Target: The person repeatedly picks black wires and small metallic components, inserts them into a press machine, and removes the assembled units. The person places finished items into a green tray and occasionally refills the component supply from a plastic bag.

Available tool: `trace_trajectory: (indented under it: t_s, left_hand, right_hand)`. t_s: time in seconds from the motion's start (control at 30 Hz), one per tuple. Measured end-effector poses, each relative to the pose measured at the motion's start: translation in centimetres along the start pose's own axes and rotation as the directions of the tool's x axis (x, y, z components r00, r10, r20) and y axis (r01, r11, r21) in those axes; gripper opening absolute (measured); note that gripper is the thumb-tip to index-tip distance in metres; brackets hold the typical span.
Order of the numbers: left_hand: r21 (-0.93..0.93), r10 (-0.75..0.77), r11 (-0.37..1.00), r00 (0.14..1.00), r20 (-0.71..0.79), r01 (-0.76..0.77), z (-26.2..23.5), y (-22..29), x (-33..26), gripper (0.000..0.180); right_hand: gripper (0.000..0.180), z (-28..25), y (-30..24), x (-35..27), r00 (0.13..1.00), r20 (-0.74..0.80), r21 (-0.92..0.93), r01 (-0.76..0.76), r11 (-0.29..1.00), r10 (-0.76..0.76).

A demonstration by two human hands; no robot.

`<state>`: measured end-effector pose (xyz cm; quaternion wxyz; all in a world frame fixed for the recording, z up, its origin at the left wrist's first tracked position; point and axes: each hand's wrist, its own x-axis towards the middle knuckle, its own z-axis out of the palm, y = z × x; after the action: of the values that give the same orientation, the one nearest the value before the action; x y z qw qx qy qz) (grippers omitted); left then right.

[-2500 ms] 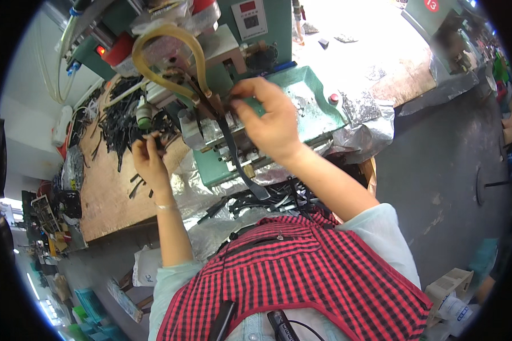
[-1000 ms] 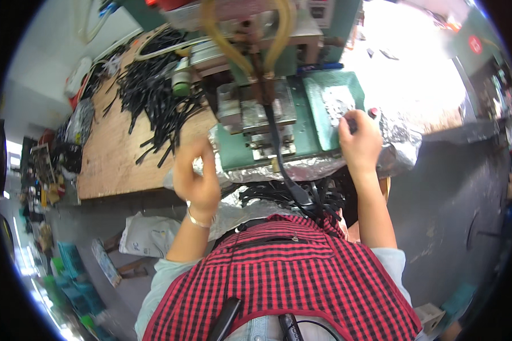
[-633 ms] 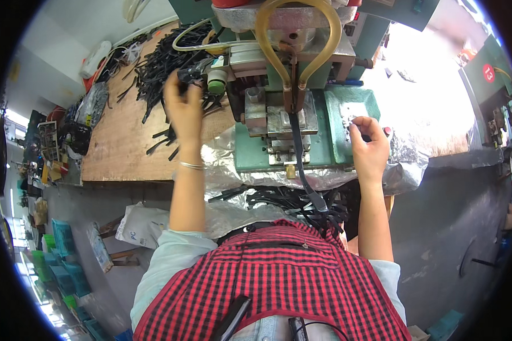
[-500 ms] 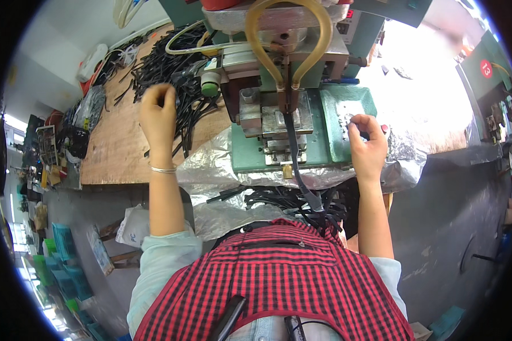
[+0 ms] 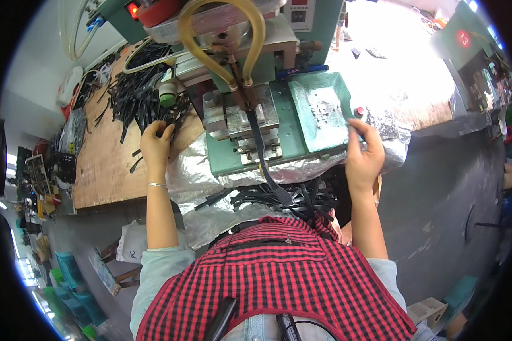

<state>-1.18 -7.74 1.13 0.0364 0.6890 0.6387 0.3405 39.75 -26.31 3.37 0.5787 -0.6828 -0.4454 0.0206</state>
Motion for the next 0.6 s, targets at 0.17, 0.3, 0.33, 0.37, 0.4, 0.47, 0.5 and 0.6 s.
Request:
trace_trajectory:
  t_s: [0.17,0.3,0.33,0.37,0.4,0.47,0.5,0.6]
  left_hand:
    - [-0.043,0.054,0.998,0.998,-0.041,-0.056,1.1,2.4,2.1,0.022]
    - [-0.141,0.122,0.978,0.968,-0.218,-0.155,2.1,0.9,1.7,0.019]
    - [-0.239,0.102,0.956,0.958,-0.267,-0.168,2.2,1.2,1.5,0.020]
    - [-0.293,0.080,0.946,0.974,-0.210,-0.141,1.8,1.2,2.0,0.021]
    - [-0.350,0.036,0.933,0.989,-0.143,-0.084,1.4,1.2,2.7,0.022]
    - [-0.440,-0.013,0.897,0.991,-0.135,-0.049,0.8,1.9,2.6,0.021]
    - [-0.476,0.013,0.874,0.985,-0.174,-0.096,0.7,1.8,2.9,0.022]
    - [-0.474,0.056,0.858,0.953,-0.297,-0.199,-0.9,3.3,2.3,0.008]
  right_hand:
    - [0.013,4.9,-7.8,2.7,0.952,0.176,0.251,0.204,0.946,-0.252]
    - [0.023,9.7,-9.0,1.7,0.955,0.236,0.439,0.060,0.897,-0.179]
    - [0.028,9.7,-9.2,1.2,0.954,0.279,0.485,-0.040,0.874,-0.111]
    - [0.031,9.9,-9.2,1.4,0.957,0.281,0.538,-0.092,0.838,-0.076]
    - [0.034,9.8,-9.4,1.4,0.955,0.295,0.586,-0.151,0.796,-0.036]
    - [0.037,9.5,-9.9,1.0,0.944,0.328,0.643,-0.246,0.725,0.030]
    - [0.037,9.5,-10.4,1.0,0.939,0.342,0.661,-0.272,0.700,0.042]
    - [0.038,9.4,-12.9,0.8,0.943,0.332,0.713,-0.248,0.656,-0.004]
